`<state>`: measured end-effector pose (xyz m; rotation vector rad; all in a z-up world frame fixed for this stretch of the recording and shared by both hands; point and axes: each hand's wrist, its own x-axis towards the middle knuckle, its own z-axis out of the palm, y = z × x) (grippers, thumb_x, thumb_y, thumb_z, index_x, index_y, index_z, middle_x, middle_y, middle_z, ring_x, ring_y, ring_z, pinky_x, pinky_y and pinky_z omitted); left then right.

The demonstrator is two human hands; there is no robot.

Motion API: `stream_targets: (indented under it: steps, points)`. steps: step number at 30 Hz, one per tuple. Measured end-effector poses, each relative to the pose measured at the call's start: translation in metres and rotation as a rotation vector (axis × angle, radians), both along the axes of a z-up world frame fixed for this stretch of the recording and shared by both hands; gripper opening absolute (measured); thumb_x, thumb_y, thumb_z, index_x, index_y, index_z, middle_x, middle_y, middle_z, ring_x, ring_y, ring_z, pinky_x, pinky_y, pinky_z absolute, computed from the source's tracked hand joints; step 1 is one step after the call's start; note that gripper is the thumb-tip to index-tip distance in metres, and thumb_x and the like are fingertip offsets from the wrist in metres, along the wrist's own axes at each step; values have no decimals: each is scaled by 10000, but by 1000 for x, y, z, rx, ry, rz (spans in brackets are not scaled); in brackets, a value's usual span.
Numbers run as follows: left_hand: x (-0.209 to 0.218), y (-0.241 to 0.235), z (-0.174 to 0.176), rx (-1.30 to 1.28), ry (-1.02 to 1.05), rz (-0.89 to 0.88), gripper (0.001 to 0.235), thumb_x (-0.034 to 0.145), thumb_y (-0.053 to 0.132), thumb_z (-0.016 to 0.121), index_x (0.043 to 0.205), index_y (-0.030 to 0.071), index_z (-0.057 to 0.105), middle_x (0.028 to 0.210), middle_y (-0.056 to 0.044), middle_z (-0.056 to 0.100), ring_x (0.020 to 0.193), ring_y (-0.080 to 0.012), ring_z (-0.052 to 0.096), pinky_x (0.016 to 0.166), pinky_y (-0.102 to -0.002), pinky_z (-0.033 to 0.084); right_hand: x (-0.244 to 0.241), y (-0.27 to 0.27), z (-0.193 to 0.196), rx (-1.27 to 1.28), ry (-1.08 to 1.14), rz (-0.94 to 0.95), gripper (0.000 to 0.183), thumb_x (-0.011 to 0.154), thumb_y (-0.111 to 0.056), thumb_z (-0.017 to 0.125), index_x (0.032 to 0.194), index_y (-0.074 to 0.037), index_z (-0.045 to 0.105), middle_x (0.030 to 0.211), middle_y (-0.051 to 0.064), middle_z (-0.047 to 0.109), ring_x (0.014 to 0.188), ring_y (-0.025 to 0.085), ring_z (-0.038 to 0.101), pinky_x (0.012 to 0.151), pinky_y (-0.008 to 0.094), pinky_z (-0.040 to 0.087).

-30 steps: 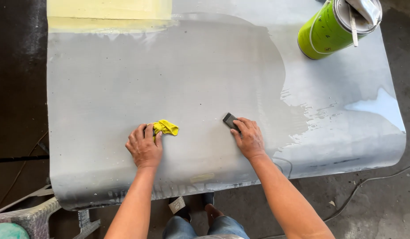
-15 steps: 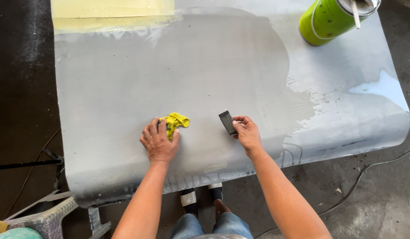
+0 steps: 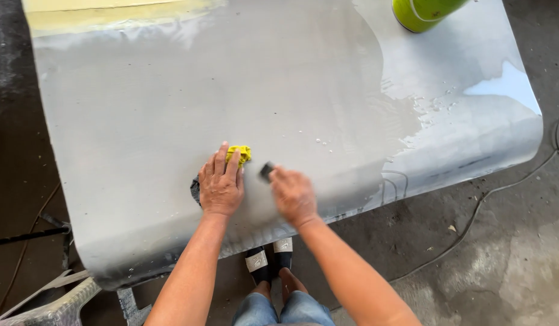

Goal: Manually sanding a car body panel using a sanding block and a wet cloth.

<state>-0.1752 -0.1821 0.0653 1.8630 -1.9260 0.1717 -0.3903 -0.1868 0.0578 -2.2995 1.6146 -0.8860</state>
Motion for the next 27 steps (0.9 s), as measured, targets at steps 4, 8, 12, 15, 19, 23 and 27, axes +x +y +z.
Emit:
stream_targets:
  steps: [4, 8, 12, 15, 19, 23, 27]
  points:
    - [-7, -1, 3, 56, -2, -12, 374, 940, 273, 667, 1301, 176, 679, 1457, 1, 559, 1277, -243, 524, 1075, -443, 395, -53, 3, -13, -81, 120, 312, 297, 944, -176, 662, 1220, -70, 692, 1300, 112, 685, 1153, 277, 648, 983, 428, 542]
    - [-27, -10, 7, 73, 27, 39, 375, 931, 271, 681, 1291, 164, 682, 1419, -7, 577, 1223, -256, 526, 1020, -452, 395, -151, -32, -17, -133, 265, -201, 286, 1038, -161, 645, 1303, -59, 677, 1261, 120, 671, 1149, 295, 634, 966, 402, 541]
    - [-73, -26, 5, 99, 76, -38, 367, 908, 273, 689, 1259, 165, 686, 1387, -2, 587, 1184, -257, 545, 988, -459, 408, -135, -20, -30, -122, 57, -418, 224, 1009, -156, 665, 1203, -50, 699, 1195, 109, 688, 1103, 296, 645, 983, 433, 504]
    - [-82, -37, 7, 117, 87, -79, 344, 902, 275, 693, 1229, 172, 690, 1367, 4, 595, 1180, -262, 557, 976, -463, 422, -63, 28, 4, -47, -94, -53, 194, 955, -185, 678, 1125, -105, 728, 1118, 58, 708, 1053, 244, 661, 946, 385, 515]
    - [-75, -36, 9, 132, 86, -143, 340, 899, 276, 697, 1219, 163, 691, 1367, -8, 598, 1173, -277, 558, 953, -460, 435, -120, 25, -13, -94, 44, 66, 230, 962, -230, 675, 1154, -112, 722, 1182, 66, 711, 1078, 224, 660, 918, 379, 508]
    - [-77, -36, 7, 127, 64, -133, 330, 894, 278, 698, 1201, 158, 694, 1360, -2, 599, 1171, -268, 560, 946, -453, 443, -190, 1, -34, -68, 162, -373, 237, 1015, -278, 663, 1170, -102, 693, 1199, 93, 699, 1109, 257, 644, 980, 382, 505]
    - [-80, -37, 7, 136, 34, -107, 324, 893, 282, 696, 1195, 166, 698, 1371, 7, 586, 1176, -261, 556, 952, -450, 439, -131, 18, -28, -95, -3, -320, 240, 1015, -282, 637, 1145, -86, 682, 1117, 109, 706, 1094, 266, 656, 980, 392, 503]
